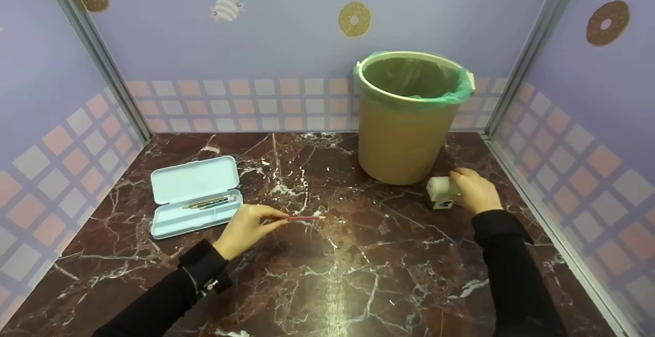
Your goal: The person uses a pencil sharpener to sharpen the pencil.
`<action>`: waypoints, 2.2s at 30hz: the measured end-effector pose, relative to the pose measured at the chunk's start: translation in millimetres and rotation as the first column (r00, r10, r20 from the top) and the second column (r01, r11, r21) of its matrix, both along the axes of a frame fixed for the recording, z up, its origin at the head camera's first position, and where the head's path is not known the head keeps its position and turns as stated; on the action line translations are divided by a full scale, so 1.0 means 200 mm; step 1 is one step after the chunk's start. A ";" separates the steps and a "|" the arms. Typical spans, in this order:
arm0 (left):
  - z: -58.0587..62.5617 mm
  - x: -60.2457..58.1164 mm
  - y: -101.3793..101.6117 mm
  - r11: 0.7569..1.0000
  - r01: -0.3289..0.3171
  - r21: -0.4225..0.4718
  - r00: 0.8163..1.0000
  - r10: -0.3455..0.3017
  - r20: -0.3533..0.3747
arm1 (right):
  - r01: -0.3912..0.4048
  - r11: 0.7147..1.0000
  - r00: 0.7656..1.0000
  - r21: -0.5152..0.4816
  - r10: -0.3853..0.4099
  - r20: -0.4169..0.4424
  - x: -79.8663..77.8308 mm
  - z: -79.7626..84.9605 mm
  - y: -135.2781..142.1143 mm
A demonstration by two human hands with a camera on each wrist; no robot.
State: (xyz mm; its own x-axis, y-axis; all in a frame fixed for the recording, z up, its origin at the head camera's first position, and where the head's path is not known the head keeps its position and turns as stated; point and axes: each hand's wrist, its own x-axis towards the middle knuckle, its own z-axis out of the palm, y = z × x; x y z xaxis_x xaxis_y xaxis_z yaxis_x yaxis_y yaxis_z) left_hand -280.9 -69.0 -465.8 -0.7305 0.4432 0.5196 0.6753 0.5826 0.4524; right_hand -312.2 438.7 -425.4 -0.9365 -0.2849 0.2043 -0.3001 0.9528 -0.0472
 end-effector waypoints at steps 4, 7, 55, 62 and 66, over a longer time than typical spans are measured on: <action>0.01 0.00 0.00 1.000 -0.008 -0.009 1.000 0.008 -0.008 | 0.038 0.999 0.999 0.018 -0.039 0.025 -0.01 -0.02 -0.01; 0.01 -0.01 0.00 1.000 -0.016 -0.016 1.000 0.016 -0.009 | 0.031 0.999 1.000 0.021 -0.031 0.002 -0.01 -0.04 -0.01; 0.01 -0.01 -0.07 0.999 -0.005 -0.054 1.000 0.005 0.015 | -0.387 0.921 0.917 -0.041 0.380 -0.117 0.13 -0.06 -0.92; 0.01 0.00 -0.08 0.998 0.020 -0.062 0.999 -0.018 0.030 | -0.436 0.900 0.895 -0.016 0.433 -0.107 0.15 -0.07 -1.02; 0.01 0.00 -0.08 0.997 0.028 -0.077 0.999 -0.025 0.031 | -0.433 0.901 0.898 -0.006 0.431 -0.085 0.15 -0.07 -1.04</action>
State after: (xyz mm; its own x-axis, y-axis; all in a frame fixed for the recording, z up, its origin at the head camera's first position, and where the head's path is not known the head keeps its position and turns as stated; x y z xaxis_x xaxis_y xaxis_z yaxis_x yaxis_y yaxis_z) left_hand -280.5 -84.8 -464.6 -0.7327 0.5006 0.4610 0.6777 0.5988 0.4269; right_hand -281.8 231.1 -439.8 -0.7030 -0.6516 0.2849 -0.6856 0.7275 -0.0277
